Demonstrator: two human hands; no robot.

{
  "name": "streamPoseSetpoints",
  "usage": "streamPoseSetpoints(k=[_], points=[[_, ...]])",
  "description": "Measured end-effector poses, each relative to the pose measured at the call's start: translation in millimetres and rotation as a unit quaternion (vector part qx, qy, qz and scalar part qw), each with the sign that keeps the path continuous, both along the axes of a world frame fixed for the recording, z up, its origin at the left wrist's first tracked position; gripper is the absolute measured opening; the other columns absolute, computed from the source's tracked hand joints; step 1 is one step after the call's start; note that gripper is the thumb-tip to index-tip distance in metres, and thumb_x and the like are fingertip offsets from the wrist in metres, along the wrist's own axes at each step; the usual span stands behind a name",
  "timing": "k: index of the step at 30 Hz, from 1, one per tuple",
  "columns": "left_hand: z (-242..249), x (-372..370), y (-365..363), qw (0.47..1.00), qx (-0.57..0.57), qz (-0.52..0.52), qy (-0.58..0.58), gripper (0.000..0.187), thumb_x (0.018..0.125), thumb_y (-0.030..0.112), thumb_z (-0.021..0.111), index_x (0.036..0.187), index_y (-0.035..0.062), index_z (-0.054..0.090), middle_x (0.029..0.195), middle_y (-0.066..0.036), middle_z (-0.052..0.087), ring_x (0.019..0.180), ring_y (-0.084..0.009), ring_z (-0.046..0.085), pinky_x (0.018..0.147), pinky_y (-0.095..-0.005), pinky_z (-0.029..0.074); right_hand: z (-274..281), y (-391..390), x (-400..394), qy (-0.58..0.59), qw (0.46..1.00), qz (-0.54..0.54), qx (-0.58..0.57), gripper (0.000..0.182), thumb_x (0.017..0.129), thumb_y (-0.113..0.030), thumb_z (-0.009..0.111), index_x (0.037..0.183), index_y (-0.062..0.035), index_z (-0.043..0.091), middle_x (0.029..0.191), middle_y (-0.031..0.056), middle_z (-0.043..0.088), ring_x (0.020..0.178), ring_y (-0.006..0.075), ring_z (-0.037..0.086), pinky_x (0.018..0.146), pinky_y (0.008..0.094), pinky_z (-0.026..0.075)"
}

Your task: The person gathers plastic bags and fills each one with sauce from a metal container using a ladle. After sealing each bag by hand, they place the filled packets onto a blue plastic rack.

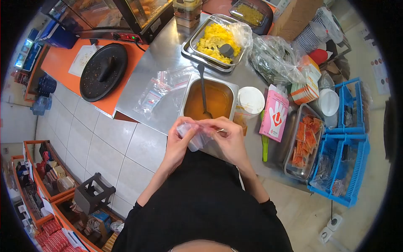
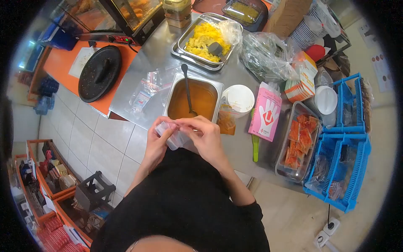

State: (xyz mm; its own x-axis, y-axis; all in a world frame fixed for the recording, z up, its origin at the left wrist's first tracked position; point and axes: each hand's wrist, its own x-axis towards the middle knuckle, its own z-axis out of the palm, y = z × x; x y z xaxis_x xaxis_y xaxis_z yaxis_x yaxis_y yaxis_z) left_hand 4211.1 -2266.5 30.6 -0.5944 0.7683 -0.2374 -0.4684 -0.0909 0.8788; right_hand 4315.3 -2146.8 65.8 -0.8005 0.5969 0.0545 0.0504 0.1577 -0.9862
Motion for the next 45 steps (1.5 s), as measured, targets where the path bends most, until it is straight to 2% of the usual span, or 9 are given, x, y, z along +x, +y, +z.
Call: streamPoseSetpoints(k=[4, 9, 11, 13, 17, 27, 37, 43, 45], points=[[6, -9, -1, 0.998, -0.036, -0.007, 0.058, 0.02, 0.079, 0.006, 0.067, 0.089, 0.0049, 0.049, 0.092, -0.002, 0.052, 0.079, -0.0065, 0.053, 0.069, -0.0202, 0.045, -6, 2, -1, 0.011, 0.995, 0.019, -0.092, 0.026, 0.076, -0.001, 0.066, 0.102, -0.0014, 0.063, 0.072, 0.0039, 0.063, 0.068, 0.0089, 0.06, 0.065, 0.0242, 0.05], [-2, -27, 11, 0.901, -0.04, 0.314, 0.296, 0.036, 0.069, 0.003, 0.075, 0.089, 0.0065, 0.045, 0.081, 0.002, 0.04, 0.063, -0.004, 0.045, 0.05, -0.0169, 0.034, -4, -1, -9, 0.085, 0.988, -0.095, -0.086, 0.027, 0.072, 0.002, 0.069, 0.097, -0.0005, 0.061, 0.066, 0.0007, 0.059, 0.065, 0.0065, 0.058, 0.065, 0.0228, 0.048], [15, -24, 1, 0.91, -0.028, 0.319, 0.263, 0.027, 0.072, 0.001, 0.071, 0.089, 0.0048, 0.05, 0.083, 0.003, 0.046, 0.06, -0.0018, 0.036, 0.054, -0.0182, 0.031, -2, 1, -10, 0.108, 0.982, -0.146, -0.045, 0.025, 0.071, 0.003, 0.07, 0.094, -0.0002, 0.06, 0.065, 0.0001, 0.058, 0.064, 0.0061, 0.058, 0.065, 0.0223, 0.047], [35, -17, -5, 0.943, -0.042, 0.107, 0.313, 0.027, 0.073, 0.006, 0.072, 0.094, 0.0016, 0.057, 0.083, 0.0, 0.059, 0.061, -0.0023, 0.044, 0.051, -0.017, 0.03, 1, -3, -8, 0.117, 0.983, -0.129, 0.055, 0.025, 0.07, 0.004, 0.07, 0.093, -0.001, 0.06, 0.066, 0.0001, 0.059, 0.066, 0.0049, 0.057, 0.063, 0.0225, 0.046], [44, -13, -6, 0.978, -0.049, 0.007, 0.204, 0.018, 0.078, 0.004, 0.066, 0.095, -0.0013, 0.063, 0.083, -0.004, 0.066, 0.068, -0.0039, 0.053, 0.057, -0.0181, 0.038, 18, -16, -16, 0.133, 0.974, -0.072, 0.167, 0.022, 0.065, 0.001, 0.074, 0.084, -0.0019, 0.063, 0.068, 0.0038, 0.06, 0.063, 0.0099, 0.06, 0.058, 0.0221, 0.046], [54, -25, -15, 0.974, -0.05, 0.018, 0.219, 0.006, 0.078, 0.0, 0.064, 0.084, -0.0013, 0.067, 0.079, -0.005, 0.067, 0.067, -0.0055, 0.056, 0.057, -0.0185, 0.04, 18, -16, -24, 0.124, 0.991, -0.032, 0.046, 0.021, 0.065, -0.003, 0.075, 0.082, -0.0013, 0.064, 0.073, 0.0058, 0.063, 0.063, 0.0131, 0.062, 0.057, 0.0239, 0.048], [49, -22, -12, 0.979, -0.043, 0.031, 0.196, 0.007, 0.072, 0.005, 0.072, 0.076, 0.0022, 0.067, 0.067, -0.001, 0.063, 0.056, -0.0017, 0.048, 0.048, -0.0176, 0.034, 34, -16, -15, 0.04, 0.985, 0.038, 0.165, 0.028, 0.069, 0.0, 0.07, 0.096, -0.0006, 0.066, 0.085, 0.0094, 0.063, 0.075, 0.0137, 0.061, 0.067, 0.0224, 0.048], [52, -21, -7, 0.956, 0.001, 0.031, 0.293, 0.005, 0.077, 0.003, 0.067, 0.08, -0.0001, 0.064, 0.07, -0.004, 0.063, 0.056, -0.0047, 0.052, 0.045, -0.0181, 0.037, 13, -15, -17, 0.073, 0.997, 0.022, -0.021, 0.023, 0.068, 0.002, 0.069, 0.09, 0.0001, 0.067, 0.083, 0.0083, 0.064, 0.074, 0.0162, 0.062, 0.064, 0.0235, 0.048], [63, -21, -7, 0.933, -0.066, -0.011, 0.354, 0.007, 0.079, 0.005, 0.064, 0.083, -0.0015, 0.062, 0.07, -0.007, 0.063, 0.058, -0.0107, 0.056, 0.05, -0.0225, 0.041, 17, -20, -21, 0.117, 0.956, -0.082, 0.255, 0.02, 0.066, 0.004, 0.068, 0.085, 0.0002, 0.067, 0.077, 0.0083, 0.063, 0.07, 0.0156, 0.061, 0.062, 0.0243, 0.048]])
